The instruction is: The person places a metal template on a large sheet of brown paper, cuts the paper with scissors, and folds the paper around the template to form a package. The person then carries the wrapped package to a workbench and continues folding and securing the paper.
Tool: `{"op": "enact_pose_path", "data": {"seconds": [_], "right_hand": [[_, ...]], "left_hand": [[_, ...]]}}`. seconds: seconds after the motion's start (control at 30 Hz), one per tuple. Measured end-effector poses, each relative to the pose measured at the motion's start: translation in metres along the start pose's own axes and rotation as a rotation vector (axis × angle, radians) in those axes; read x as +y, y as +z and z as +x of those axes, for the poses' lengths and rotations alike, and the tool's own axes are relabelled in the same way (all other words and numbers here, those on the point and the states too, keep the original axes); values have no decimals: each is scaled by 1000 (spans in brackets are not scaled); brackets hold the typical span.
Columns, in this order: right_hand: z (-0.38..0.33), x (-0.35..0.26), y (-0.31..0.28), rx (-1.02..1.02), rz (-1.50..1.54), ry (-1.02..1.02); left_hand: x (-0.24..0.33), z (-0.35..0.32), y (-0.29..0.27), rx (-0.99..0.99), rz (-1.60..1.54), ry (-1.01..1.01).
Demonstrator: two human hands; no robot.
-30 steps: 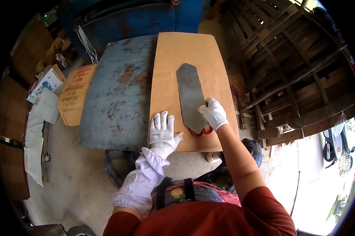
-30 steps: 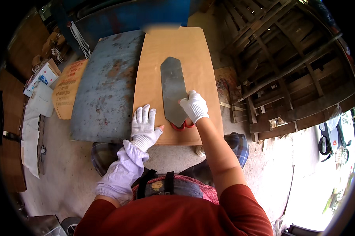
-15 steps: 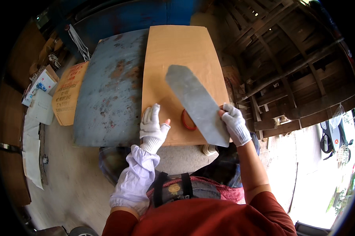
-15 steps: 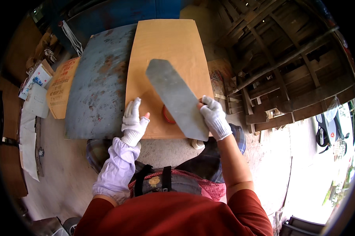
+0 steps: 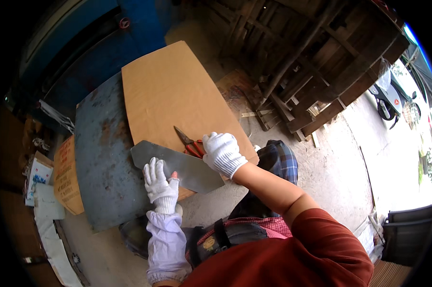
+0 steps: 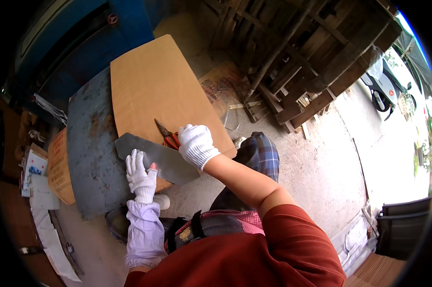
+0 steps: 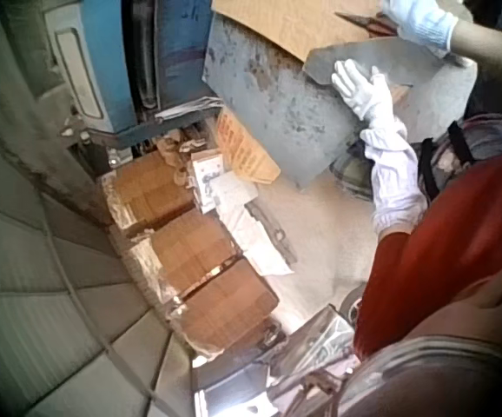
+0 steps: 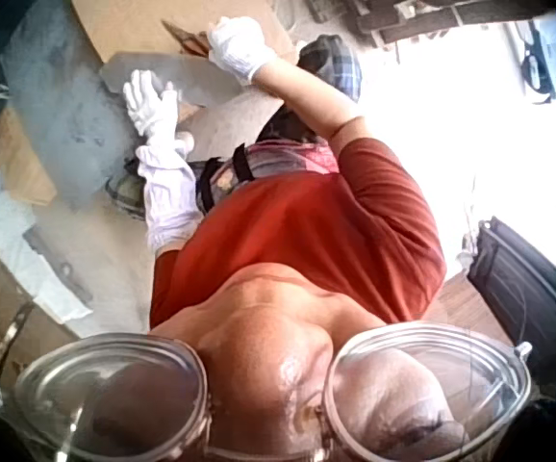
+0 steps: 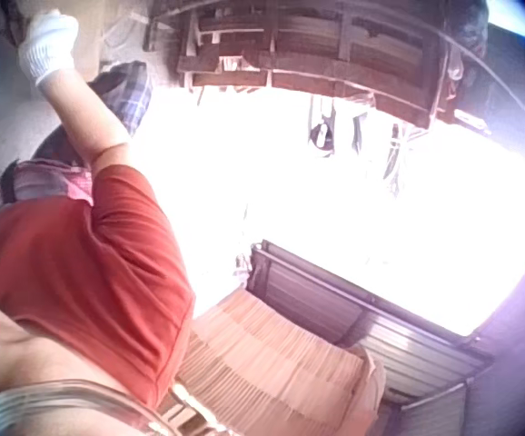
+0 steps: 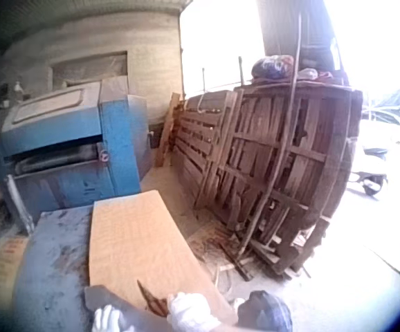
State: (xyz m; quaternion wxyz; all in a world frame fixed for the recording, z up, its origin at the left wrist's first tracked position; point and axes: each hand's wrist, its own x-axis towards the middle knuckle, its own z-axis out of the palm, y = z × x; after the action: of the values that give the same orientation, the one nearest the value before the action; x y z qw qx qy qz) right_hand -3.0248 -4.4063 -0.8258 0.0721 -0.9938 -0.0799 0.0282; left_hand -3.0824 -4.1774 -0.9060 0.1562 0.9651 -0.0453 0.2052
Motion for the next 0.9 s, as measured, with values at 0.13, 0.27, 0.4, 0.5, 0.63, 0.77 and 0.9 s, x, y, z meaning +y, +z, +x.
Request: {"op": "enact_pose_path", "data": {"seconds": [0.13,0.27,0.4,0.5,0.63,0.77,0.9], "right_hand": [[12,8,-6,-180,-72,34],[-9,8,-18,-56,103,-2],[-4,4,-14,-261,105,59],[9,5,-12,-284,-8,-47],[-3,4,-27,-327,78,-92],[-6,-4,-12,-298,85,-148],[17,0,-5,-296,174,-83]], "left_hand": [[-1,-1,3,-19,16,27],[0,-1,3,-45,60,1],[-1,0,9,-20,79,27],[-1,-1,8,-76,78,-24],[-4,-3,9,-44,35,17],[-7,-5,9,-18,19,49],[-6,-5,6,-39,66,3]]}}
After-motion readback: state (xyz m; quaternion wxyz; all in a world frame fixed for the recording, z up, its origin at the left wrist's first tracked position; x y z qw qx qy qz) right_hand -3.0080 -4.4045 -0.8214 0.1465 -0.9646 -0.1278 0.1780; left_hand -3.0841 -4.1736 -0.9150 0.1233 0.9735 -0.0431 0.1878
